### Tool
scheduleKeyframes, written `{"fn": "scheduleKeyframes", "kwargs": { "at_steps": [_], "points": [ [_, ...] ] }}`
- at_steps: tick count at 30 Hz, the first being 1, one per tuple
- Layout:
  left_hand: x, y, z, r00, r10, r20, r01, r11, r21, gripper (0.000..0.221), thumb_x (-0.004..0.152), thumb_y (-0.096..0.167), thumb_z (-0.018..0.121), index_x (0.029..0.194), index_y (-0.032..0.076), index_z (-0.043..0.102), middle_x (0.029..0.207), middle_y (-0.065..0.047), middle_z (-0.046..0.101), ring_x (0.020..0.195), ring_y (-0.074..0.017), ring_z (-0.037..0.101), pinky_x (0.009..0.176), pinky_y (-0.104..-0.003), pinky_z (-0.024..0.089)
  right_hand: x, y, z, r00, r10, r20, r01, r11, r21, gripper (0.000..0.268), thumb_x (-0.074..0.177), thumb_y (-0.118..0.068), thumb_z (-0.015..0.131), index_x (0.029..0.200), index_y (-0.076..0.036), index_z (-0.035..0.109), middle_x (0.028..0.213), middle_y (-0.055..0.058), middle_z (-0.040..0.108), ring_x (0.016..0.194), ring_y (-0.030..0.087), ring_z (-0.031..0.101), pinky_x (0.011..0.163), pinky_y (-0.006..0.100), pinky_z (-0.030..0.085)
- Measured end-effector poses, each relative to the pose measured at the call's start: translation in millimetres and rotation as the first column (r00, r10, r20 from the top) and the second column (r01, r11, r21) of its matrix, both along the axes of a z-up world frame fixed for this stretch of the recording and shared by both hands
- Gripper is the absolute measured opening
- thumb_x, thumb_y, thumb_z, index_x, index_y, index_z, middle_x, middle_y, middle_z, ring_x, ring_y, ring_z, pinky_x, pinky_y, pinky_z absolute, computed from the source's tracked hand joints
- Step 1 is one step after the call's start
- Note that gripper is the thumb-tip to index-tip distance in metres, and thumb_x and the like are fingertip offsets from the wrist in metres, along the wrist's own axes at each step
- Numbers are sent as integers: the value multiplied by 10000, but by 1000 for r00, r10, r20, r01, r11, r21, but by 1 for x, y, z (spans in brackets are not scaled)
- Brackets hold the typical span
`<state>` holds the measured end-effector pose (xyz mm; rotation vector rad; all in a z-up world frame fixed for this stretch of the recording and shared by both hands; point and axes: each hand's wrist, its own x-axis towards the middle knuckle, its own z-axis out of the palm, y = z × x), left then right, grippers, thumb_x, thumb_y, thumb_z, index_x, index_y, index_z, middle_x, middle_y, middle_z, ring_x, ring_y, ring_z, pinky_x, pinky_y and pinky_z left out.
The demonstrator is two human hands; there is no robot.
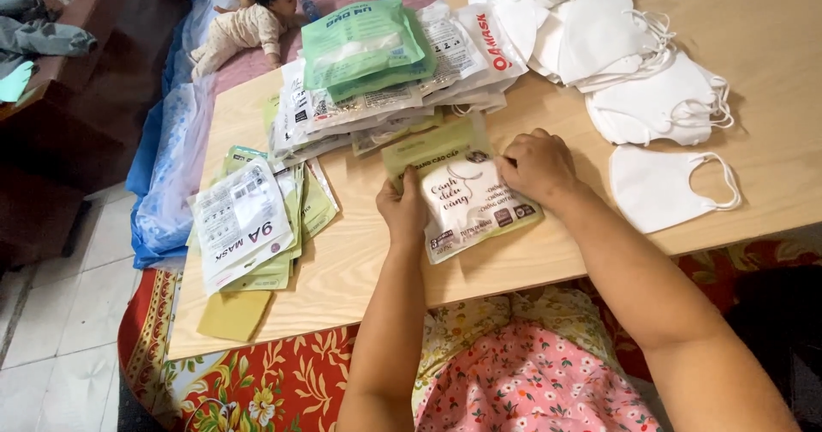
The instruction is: Packaging white face masks into plastic bags at a low table
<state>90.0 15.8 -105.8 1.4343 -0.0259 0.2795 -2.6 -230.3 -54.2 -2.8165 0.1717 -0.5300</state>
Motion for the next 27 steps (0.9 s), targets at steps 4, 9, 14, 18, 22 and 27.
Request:
{"fn": "scheduleKeyframes", "kwargs": {
  "at_steps": [4,9,14,18,22,27],
  "points": [
    [13,12,-2,993,53,-107,-66,990,-128,180,975,218,733,958,39,731,765,-60,706,654,-124,597,603,-274,514,-13,3,33,971,-32,236,-38,957,289,524,1019,-556,658,715,-131,707,735,130,671,767,345,695,633,441,547],
    [-34,1,64,975,75,-210,-122,968,-221,224,962,257,741,991,41,688,760,-42,691,611,-117,660,541,-261,530,-35,23,79,983,184,12,-36,128,991,277,945,-422,744,1040,-163,765,827,-4,760,726,74,690,641,217,579],
    [8,-1,0,984,27,-178,-70,967,-243,226,969,267,759,966,51,693,773,-54,705,630,-108,650,536,-251,539,-52,37,100,924,378,-53,23,82,996,437,748,-86,872,1162,-112,735,985,48,791,813,166,738,721,303,611],
    [-37,-2,103,970,-51,-236,-59,898,-436,510,991,640,578,1089,151,684,899,-27,721,727,-153,721,623,-304,627,-51,28,92,936,348,43,-58,31,998,404,707,-24,871,1078,-122,744,907,36,791,746,157,744,654,287,602],
    [-25,3,79,949,-46,-313,-92,907,-412,493,1055,567,482,1158,98,593,828,35,627,671,-90,656,546,-172,522,-43,14,86,935,316,162,-154,-50,987,438,731,38,816,1137,-95,720,987,68,785,818,198,759,685,346,626],
    [7,3,32,968,-146,-205,145,989,-19,237,934,155,743,1092,-1,658,920,-188,682,731,-273,700,518,-404,614,0,26,154,934,161,319,-295,-159,942,392,845,-36,760,1222,-104,675,1018,110,756,798,274,779,635,424,669]
  ]
}}
